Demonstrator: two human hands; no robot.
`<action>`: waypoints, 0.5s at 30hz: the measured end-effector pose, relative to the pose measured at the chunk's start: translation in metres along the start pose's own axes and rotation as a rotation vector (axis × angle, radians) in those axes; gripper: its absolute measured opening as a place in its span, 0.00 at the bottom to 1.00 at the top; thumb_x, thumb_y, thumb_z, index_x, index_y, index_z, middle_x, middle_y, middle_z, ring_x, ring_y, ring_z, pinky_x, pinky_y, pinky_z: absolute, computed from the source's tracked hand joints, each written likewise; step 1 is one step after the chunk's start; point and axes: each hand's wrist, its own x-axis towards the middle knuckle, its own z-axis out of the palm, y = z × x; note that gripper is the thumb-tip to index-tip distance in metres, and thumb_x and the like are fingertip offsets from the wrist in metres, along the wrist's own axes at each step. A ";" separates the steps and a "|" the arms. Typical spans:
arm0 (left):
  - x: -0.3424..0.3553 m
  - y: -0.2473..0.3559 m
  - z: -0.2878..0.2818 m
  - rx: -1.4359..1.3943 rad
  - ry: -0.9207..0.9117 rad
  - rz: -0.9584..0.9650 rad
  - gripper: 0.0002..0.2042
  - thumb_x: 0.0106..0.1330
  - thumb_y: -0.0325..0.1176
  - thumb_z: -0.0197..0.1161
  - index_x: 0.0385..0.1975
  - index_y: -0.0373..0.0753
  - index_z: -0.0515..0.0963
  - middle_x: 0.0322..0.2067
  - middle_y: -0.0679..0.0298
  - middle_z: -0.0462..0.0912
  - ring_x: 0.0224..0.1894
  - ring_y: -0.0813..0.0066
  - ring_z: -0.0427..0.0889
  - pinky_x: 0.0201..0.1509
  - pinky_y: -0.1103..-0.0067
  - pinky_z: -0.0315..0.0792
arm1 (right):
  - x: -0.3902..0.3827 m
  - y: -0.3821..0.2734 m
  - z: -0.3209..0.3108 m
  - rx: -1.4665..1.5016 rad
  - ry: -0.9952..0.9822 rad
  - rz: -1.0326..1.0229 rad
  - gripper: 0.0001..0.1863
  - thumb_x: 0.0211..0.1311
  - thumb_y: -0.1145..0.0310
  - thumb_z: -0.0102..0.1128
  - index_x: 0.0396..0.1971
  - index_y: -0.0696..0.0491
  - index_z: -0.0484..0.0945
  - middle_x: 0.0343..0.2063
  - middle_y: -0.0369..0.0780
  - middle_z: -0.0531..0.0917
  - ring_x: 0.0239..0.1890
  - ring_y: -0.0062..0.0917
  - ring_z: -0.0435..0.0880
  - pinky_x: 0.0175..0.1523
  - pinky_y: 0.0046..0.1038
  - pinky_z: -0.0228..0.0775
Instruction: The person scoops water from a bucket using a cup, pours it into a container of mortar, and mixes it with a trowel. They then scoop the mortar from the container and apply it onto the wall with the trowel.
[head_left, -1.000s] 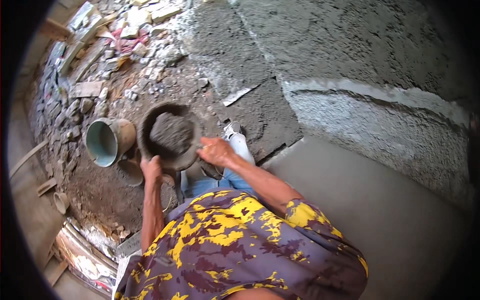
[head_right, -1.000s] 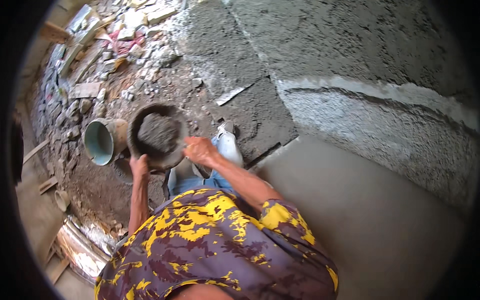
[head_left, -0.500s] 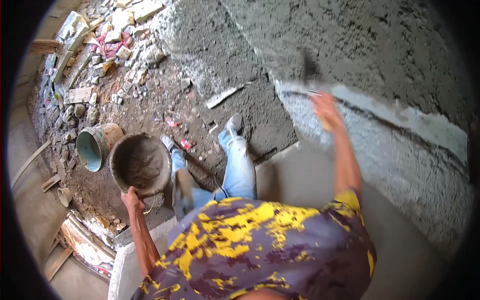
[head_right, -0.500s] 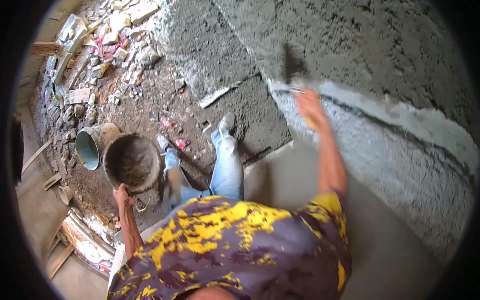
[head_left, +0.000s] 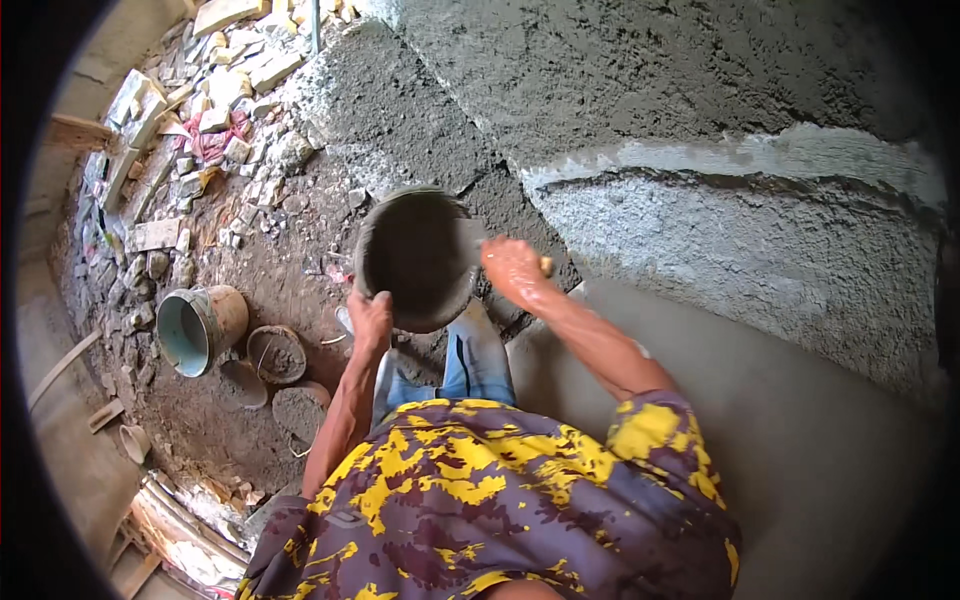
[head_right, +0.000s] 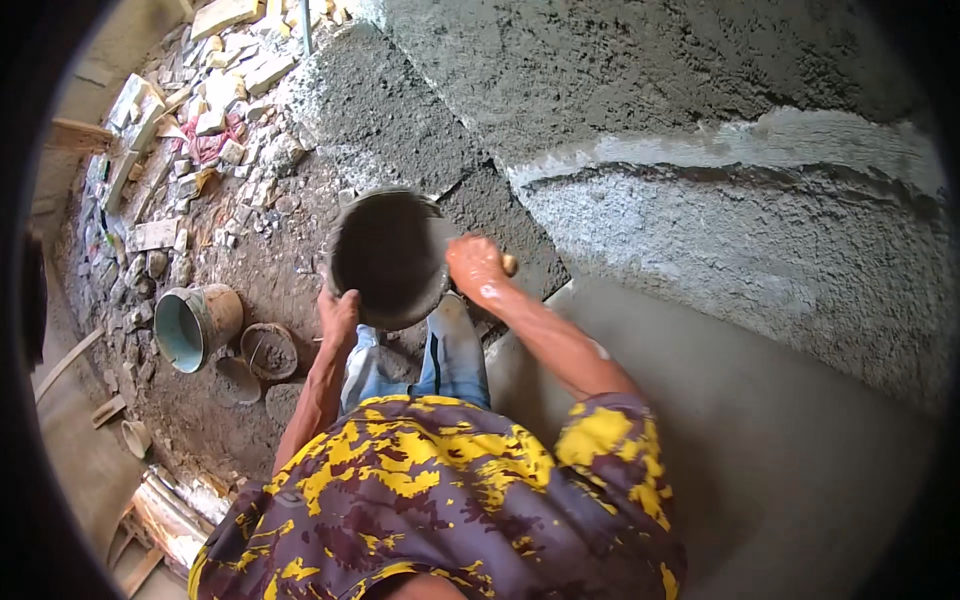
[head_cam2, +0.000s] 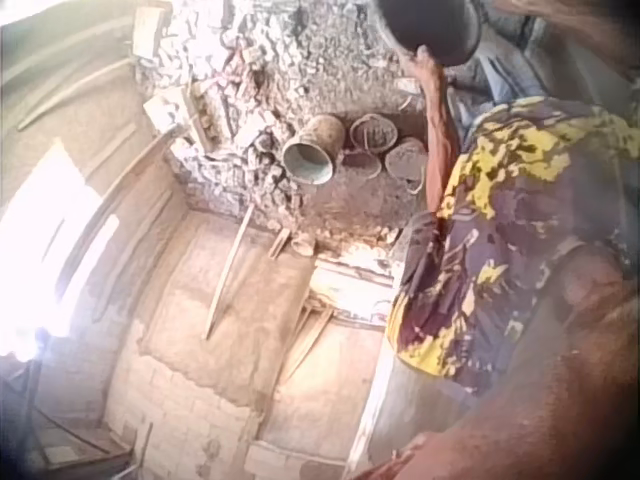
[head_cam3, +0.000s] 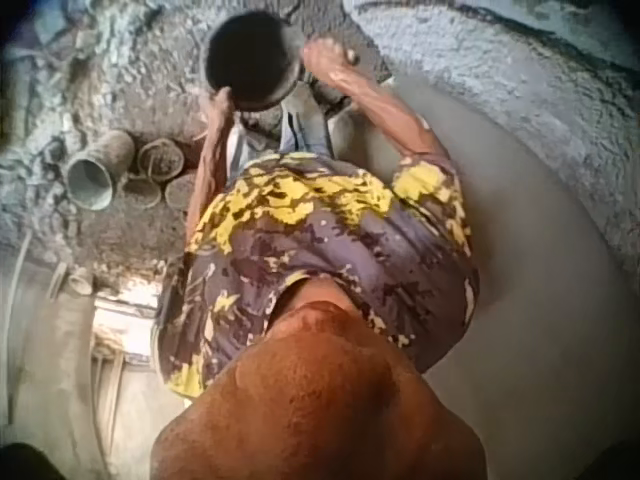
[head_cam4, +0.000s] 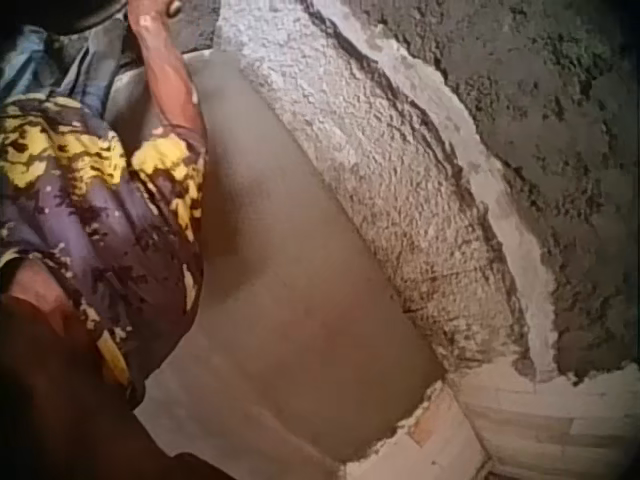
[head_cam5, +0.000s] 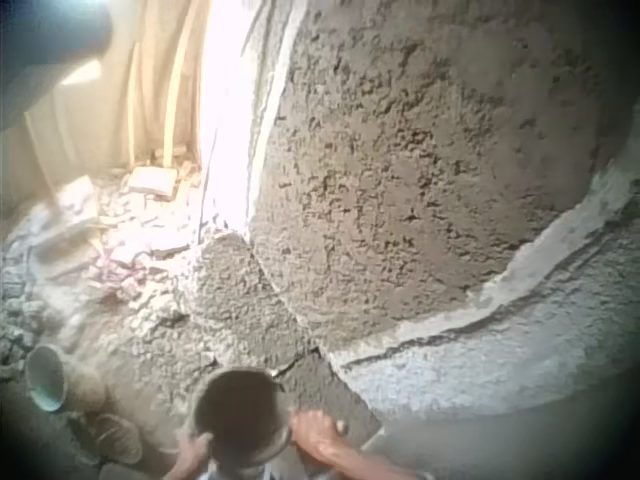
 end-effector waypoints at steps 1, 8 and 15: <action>-0.004 0.001 -0.005 0.091 -0.021 0.052 0.22 0.52 0.21 0.52 0.51 0.31 0.74 0.36 0.65 0.81 0.34 0.77 0.77 0.40 0.81 0.73 | 0.000 -0.014 0.034 0.097 0.064 -0.053 0.07 0.50 0.69 0.58 0.27 0.56 0.80 0.23 0.42 0.83 0.27 0.34 0.86 0.27 0.33 0.75; -0.024 0.004 -0.072 -0.051 0.067 0.213 0.21 0.54 0.20 0.51 0.51 0.33 0.75 0.31 0.70 0.79 0.26 0.83 0.71 0.30 0.83 0.68 | -0.051 -0.061 0.011 0.614 -0.186 -0.009 0.18 0.60 0.55 0.56 0.37 0.56 0.73 0.34 0.51 0.82 0.37 0.51 0.82 0.41 0.52 0.73; -0.045 -0.030 -0.160 -0.048 0.237 -0.045 0.21 0.55 0.21 0.54 0.52 0.31 0.73 0.32 0.68 0.78 0.28 0.83 0.72 0.31 0.83 0.68 | -0.031 -0.161 0.018 0.647 -0.043 -0.166 0.16 0.63 0.54 0.54 0.35 0.54 0.74 0.31 0.45 0.82 0.31 0.42 0.83 0.35 0.41 0.78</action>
